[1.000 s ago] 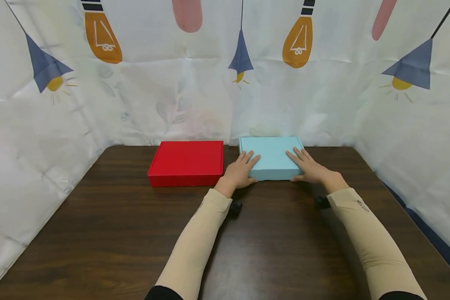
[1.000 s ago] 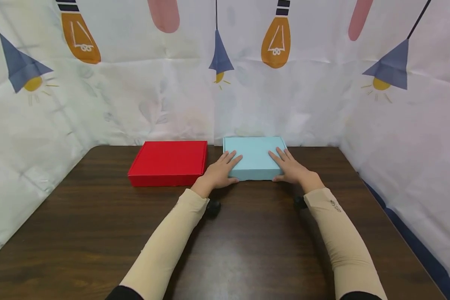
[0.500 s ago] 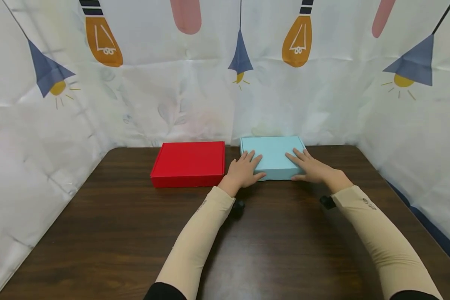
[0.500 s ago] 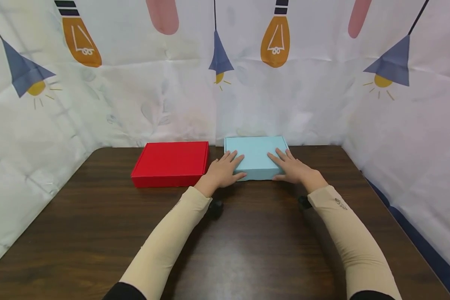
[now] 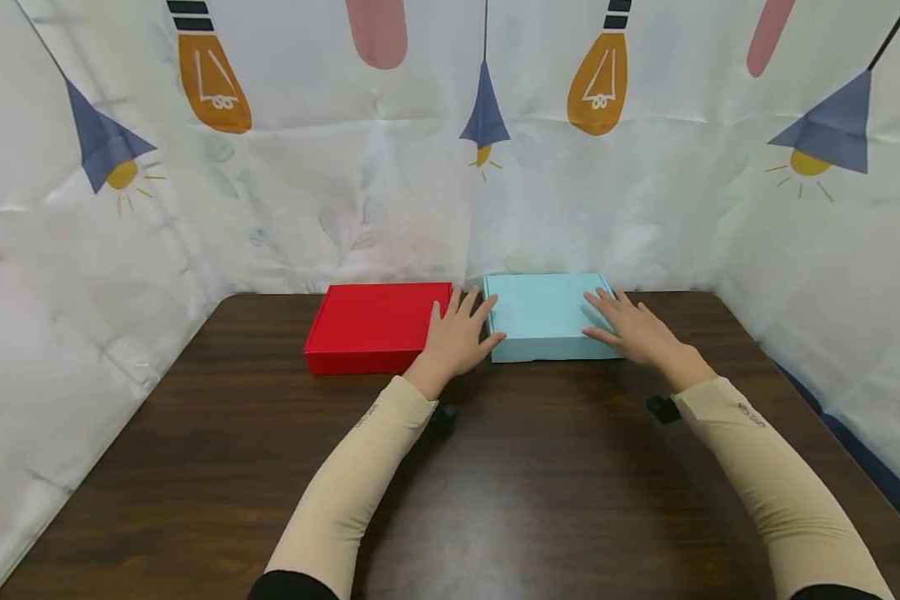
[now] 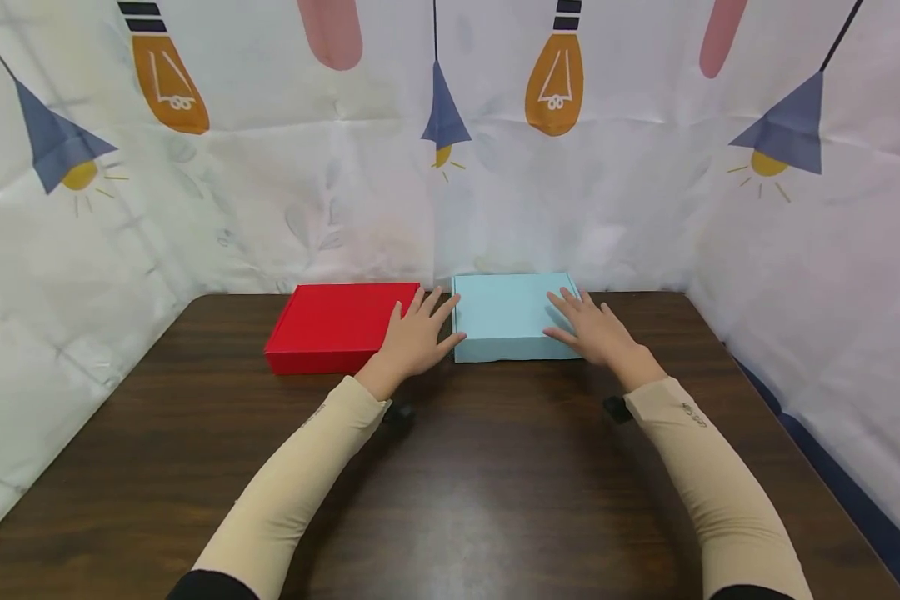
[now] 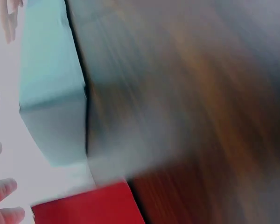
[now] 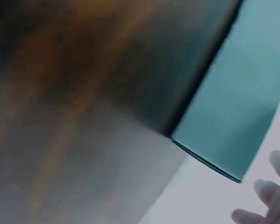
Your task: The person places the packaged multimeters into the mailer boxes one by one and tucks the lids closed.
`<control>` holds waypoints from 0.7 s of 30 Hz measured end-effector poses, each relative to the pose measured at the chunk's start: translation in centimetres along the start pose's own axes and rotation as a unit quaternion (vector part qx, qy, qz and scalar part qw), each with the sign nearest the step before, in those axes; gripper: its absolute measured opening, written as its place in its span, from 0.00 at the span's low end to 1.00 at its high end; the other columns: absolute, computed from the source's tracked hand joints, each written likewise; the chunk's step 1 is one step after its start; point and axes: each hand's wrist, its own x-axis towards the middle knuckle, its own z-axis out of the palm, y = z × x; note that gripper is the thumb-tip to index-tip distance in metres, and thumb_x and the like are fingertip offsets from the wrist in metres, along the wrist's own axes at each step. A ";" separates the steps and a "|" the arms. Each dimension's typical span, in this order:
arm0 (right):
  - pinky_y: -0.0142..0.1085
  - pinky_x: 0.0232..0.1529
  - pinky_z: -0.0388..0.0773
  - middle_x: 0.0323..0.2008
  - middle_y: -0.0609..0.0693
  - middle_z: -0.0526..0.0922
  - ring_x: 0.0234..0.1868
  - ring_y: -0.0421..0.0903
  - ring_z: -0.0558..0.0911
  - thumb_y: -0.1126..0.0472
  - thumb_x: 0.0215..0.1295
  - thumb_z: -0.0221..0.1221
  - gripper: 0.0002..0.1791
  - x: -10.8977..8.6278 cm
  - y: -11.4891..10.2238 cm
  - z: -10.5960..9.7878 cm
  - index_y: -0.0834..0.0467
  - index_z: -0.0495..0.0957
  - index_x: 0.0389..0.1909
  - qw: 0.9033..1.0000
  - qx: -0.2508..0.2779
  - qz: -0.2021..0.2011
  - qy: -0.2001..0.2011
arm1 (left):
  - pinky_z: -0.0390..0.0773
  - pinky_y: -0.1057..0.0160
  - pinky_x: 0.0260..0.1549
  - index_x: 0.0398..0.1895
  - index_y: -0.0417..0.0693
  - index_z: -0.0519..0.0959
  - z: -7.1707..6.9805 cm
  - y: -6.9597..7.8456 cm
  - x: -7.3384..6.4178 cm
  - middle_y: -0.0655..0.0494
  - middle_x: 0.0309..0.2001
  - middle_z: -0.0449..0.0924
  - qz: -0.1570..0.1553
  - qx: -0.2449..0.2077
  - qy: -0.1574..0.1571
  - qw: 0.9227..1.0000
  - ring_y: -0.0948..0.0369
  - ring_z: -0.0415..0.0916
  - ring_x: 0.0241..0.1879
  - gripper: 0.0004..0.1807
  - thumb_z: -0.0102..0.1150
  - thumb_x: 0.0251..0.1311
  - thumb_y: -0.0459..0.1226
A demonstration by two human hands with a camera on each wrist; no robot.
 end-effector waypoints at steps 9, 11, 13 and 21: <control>0.69 0.72 0.36 0.81 0.65 0.40 0.79 0.69 0.37 0.38 0.79 0.49 0.46 0.1 1.3 0.7 0.57 0.40 0.83 0.996 -0.001 0.050 0.071 | 0.35 0.29 0.71 0.84 0.60 0.50 -0.5 -4.7 -1.8 0.44 0.82 0.43 -0.067 -0.020 0.023 0.997 0.40 0.36 0.79 0.45 0.54 0.69 0.59; 0.69 0.72 0.35 0.81 0.66 0.39 0.79 0.69 0.36 0.36 0.78 0.48 0.47 0.0 1.8 0.7 0.57 0.39 0.83 0.995 0.010 0.061 0.081 | 0.34 0.28 0.70 0.84 0.59 0.50 -0.9 -6.1 -2.3 0.42 0.82 0.43 -0.085 -0.018 0.025 0.996 0.38 0.36 0.79 0.45 0.55 0.69 0.57; 0.71 0.71 0.35 0.80 0.67 0.39 0.78 0.71 0.36 0.35 0.78 0.47 0.48 -0.1 2.4 0.7 0.58 0.39 0.83 0.993 0.011 0.072 0.089 | 0.33 0.26 0.69 0.84 0.57 0.50 -1.3 -7.5 -2.7 0.40 0.81 0.43 -0.106 -0.014 0.025 0.994 0.37 0.36 0.79 0.45 0.55 0.69 0.56; 0.74 0.68 0.31 0.80 0.69 0.37 0.77 0.74 0.35 0.30 0.77 0.42 0.50 -0.5 3.9 0.8 0.60 0.40 0.83 0.991 0.000 0.111 0.080 | 0.26 0.22 0.64 0.83 0.52 0.50 -3.0 -13.0 -4.6 0.35 0.81 0.34 -0.159 -0.024 0.032 0.986 0.31 0.29 0.77 0.42 0.46 0.73 0.57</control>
